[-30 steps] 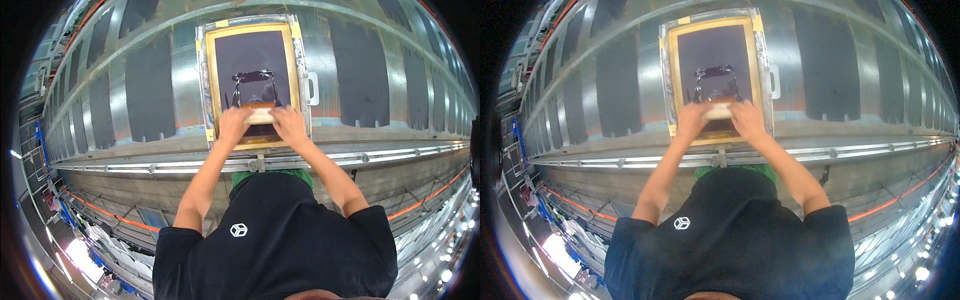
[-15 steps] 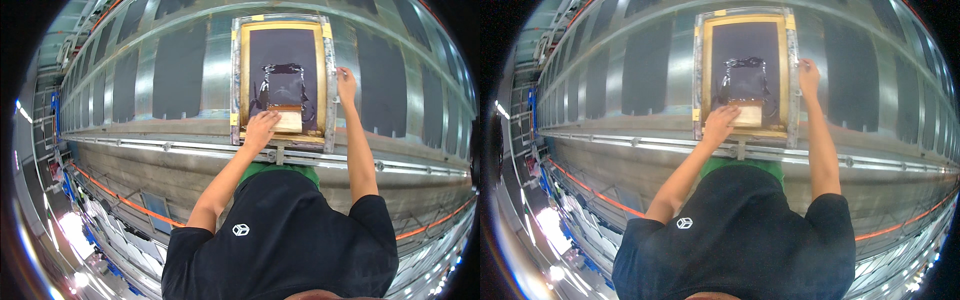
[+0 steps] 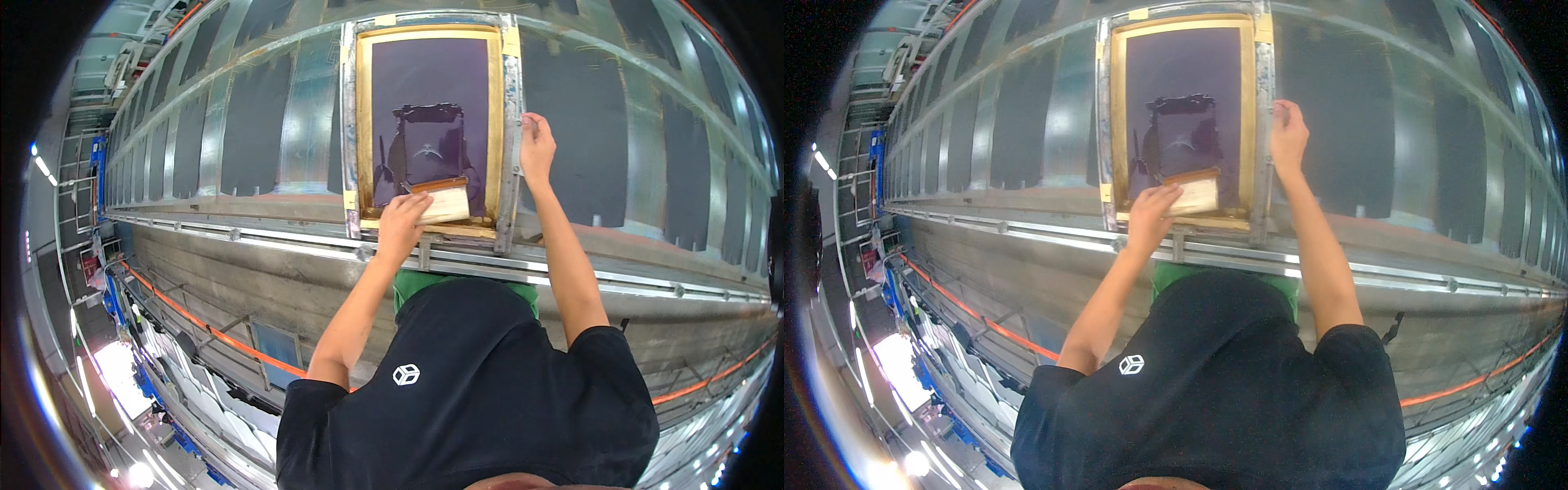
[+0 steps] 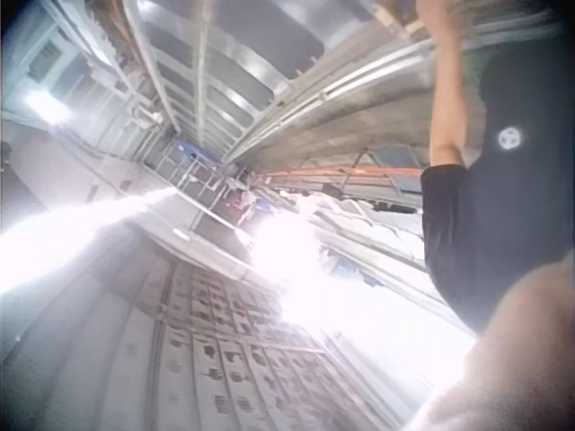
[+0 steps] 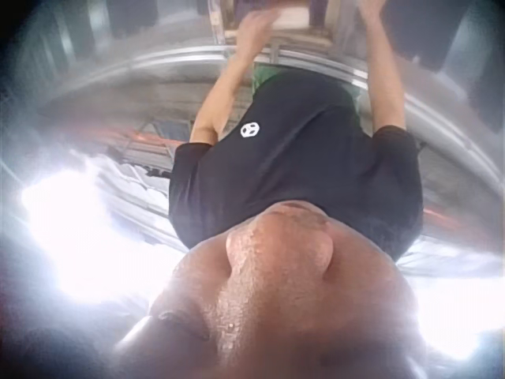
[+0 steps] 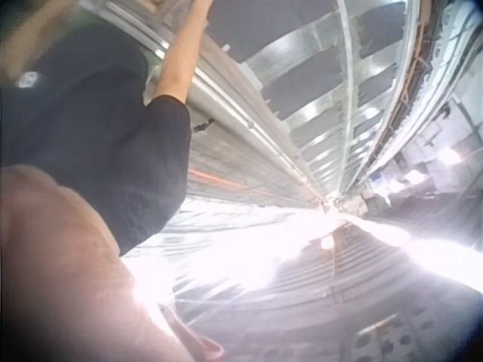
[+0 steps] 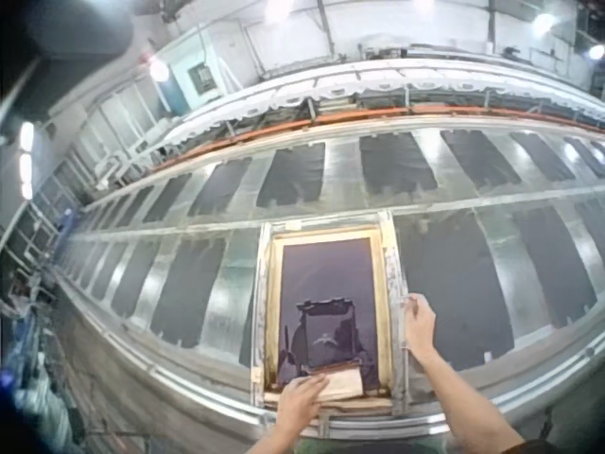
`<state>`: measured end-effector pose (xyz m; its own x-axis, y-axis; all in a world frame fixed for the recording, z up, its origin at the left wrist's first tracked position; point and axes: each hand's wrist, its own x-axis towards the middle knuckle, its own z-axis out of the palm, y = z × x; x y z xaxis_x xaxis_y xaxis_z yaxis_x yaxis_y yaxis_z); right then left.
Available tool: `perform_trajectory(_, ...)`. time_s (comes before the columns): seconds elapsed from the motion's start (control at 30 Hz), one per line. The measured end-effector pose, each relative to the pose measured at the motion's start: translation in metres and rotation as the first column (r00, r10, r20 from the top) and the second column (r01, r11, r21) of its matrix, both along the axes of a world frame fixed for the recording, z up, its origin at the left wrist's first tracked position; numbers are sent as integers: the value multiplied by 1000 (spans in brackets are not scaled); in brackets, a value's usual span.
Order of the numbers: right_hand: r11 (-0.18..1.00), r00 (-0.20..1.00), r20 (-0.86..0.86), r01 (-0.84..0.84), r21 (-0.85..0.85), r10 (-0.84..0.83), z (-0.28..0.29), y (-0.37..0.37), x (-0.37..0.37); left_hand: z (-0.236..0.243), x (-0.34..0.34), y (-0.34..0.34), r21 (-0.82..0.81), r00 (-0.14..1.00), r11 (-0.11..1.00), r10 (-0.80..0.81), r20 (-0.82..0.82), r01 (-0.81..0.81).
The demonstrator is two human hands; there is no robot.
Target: The person carries a screen printing frame to a conveyor line and uses a squeegee to spread purple ink across the mesh. They repeatedly pull the squeegee over the same area of the frame while walking along the line, then lift the frame and move to another section to continue the same spreading action.
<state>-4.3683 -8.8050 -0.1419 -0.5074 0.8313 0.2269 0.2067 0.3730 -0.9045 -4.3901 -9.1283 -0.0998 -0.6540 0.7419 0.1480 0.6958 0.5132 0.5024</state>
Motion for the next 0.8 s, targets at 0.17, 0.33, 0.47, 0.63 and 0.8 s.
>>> perform_trajectory(0.17, 989, 987, 154, -24, -143, 47, -13, -60, -39, -9, -58, -60, -13, 999, 1000, -26, 34, 27)
perform_trajectory(0.33, 997, 979, 202, -1, -71, 15, -15, -83, -57, -17, -73, -98, -42, 996, 997, -65, -64, 62)
perform_trajectory(0.47, 997, 960, 281, 7, -83, 16, -19, -81, -58, -20, -58, -126, -63, 994, 994, -89, -67, 85)
perform_trajectory(0.63, 909, 845, 533, -184, 374, -48, -16, -73, -42, -23, -75, -113, -138, 981, 986, -113, -157, 92)
perform_trajectory(0.8, 707, 723, 458, -663, 248, 517, 71, -113, -77, -1, -177, -32, -28, 997, 997, -74, 6, 74)
